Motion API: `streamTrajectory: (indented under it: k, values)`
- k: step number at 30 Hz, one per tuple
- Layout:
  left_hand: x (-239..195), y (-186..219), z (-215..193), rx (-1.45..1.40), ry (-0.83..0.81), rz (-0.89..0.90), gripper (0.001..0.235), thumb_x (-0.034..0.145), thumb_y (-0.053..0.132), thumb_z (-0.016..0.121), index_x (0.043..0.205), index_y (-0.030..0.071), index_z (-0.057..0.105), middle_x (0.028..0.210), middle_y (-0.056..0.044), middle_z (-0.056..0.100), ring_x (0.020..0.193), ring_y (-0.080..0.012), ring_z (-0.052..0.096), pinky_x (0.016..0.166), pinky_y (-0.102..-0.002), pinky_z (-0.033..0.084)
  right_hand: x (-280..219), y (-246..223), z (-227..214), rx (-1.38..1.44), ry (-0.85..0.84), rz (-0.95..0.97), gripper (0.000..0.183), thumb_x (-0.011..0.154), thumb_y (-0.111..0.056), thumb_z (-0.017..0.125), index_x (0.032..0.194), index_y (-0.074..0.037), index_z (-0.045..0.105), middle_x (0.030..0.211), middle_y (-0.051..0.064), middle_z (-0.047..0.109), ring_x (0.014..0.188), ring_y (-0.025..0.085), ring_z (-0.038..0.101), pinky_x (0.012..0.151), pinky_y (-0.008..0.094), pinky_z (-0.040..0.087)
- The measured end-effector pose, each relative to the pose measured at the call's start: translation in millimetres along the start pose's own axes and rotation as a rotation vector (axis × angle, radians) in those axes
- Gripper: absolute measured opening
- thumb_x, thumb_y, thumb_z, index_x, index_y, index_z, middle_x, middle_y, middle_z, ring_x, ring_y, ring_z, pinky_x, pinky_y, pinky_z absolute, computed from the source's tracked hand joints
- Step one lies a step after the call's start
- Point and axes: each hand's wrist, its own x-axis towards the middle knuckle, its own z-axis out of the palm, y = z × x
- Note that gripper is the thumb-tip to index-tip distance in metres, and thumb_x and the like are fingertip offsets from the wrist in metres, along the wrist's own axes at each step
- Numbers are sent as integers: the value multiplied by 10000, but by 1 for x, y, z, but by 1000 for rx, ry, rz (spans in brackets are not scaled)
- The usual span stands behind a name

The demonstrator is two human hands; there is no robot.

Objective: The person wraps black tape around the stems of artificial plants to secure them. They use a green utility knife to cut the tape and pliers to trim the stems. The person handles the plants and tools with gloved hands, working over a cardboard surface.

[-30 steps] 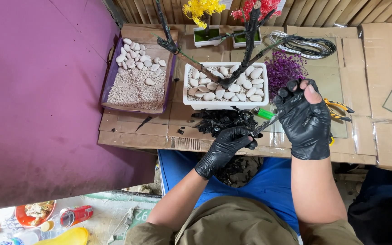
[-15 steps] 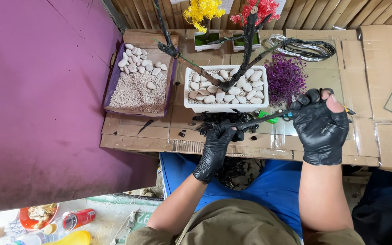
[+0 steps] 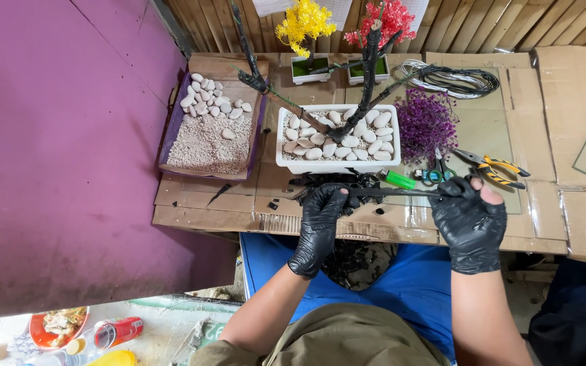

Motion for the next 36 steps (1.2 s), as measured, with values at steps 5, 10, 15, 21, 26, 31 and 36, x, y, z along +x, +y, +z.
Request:
streamTrajectory:
  k: [5,10,15,21,26,31,36]
  values:
    - [4,0,-1,36,-39,-9,152,1003,181,640,892,94,697,796,-57,711,742,-153,668,683,-276,539,-1,-3,-33,-61,42,29,92,862,-161,693,890,-124,613,842,37,523,864,221,550,930,383,486]
    - [19,-7,-4,166,65,-78,124,988,139,711,898,63,750,788,-161,752,705,-228,722,676,-332,600,10,-8,-75,-317,77,37,84,990,-213,589,955,-166,529,882,-28,478,946,186,542,960,369,469]
    - [17,5,7,211,-63,-61,43,911,107,788,927,69,780,758,-128,747,657,-158,708,599,-245,587,0,-3,-32,-1077,79,-466,187,1096,-229,537,1183,-84,616,1189,57,660,1192,180,639,1092,342,502]
    - [14,25,21,265,-219,-11,36,910,88,781,941,69,782,844,-125,766,783,-188,733,706,-302,599,7,30,31,-1112,-558,-440,516,966,-253,595,1419,-16,522,1460,254,535,1414,413,475,1209,590,324]
    - [14,47,26,310,-220,86,33,922,59,756,943,63,782,788,-119,736,687,-173,703,604,-252,575,-10,51,69,-1058,-571,-14,695,865,-120,694,1501,14,446,1351,246,606,1294,366,550,1077,564,403]
    - [15,54,19,370,-201,134,44,902,54,773,930,81,793,772,-99,734,649,-162,704,580,-242,585,-8,62,68,-1114,-448,103,500,863,-17,737,1353,-33,640,1121,131,739,1078,207,671,886,410,576]
    - [24,37,6,280,-142,74,39,893,40,782,930,27,780,783,-136,730,645,-187,718,505,-262,590,-3,64,72,-1377,-302,94,168,883,-143,804,1006,-32,778,921,152,781,912,186,685,863,394,560]
